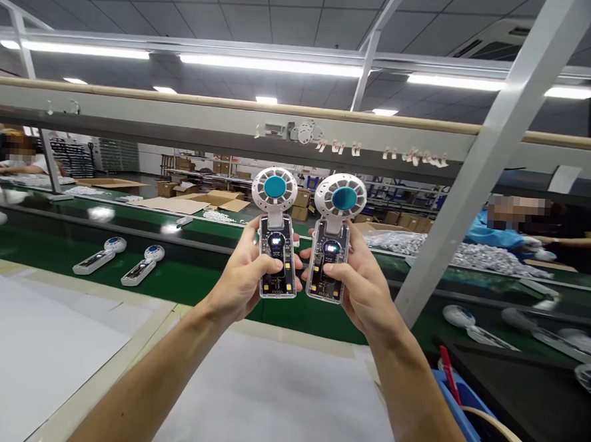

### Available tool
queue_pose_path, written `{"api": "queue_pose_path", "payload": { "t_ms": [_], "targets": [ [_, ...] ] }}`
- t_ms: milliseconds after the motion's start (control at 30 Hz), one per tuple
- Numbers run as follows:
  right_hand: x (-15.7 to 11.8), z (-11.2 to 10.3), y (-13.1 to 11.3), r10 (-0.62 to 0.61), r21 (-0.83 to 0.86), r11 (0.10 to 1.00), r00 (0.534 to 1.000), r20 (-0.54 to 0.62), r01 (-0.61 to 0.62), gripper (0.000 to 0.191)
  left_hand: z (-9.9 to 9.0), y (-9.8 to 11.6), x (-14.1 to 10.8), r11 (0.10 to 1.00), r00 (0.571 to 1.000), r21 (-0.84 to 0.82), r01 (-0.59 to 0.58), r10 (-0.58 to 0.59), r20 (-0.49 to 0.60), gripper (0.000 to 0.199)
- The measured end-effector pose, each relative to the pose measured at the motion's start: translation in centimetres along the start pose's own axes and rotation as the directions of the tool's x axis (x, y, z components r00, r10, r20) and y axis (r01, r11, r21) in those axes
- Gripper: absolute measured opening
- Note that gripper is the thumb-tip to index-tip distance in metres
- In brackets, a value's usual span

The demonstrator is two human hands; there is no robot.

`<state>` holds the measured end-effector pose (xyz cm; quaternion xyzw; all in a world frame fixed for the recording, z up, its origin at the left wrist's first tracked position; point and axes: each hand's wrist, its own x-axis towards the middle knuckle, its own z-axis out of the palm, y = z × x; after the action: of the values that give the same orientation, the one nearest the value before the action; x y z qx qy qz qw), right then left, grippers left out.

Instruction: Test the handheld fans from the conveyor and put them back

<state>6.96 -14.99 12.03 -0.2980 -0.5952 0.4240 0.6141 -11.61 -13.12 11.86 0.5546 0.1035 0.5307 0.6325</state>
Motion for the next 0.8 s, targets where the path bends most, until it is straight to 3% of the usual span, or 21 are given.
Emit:
{"api": "queue_pose_path", "payload": {
  "t_ms": [533, 733, 800],
  "targets": [
    [-0.04, 0.04, 0.13, -0.008, -0.014, 1.000, 1.000, 0.013, 0.008, 0.096, 0.14, -0.07, -0.13, 1.000, 1.000, 0.017, -0.009, 0.009, -0.004, 0.084],
    [0.04, -0.05, 0.06, -0.018, -0.002, 1.000, 1.000, -0.006, 0.018, 0.095, 0.02, -0.26, -0.12, 1.000, 1.000, 0.023, -0.008, 0.008, 0.024, 0.079],
    [0.09, 0.06, 0.03, -0.024, 0.004, 1.000, 0.999, -0.039, 0.024, 0.091, -0.01, -0.55, -0.03, 0.999, 1.000, 0.045, -0.003, 0.003, -0.014, 0.071]
  ]
}}
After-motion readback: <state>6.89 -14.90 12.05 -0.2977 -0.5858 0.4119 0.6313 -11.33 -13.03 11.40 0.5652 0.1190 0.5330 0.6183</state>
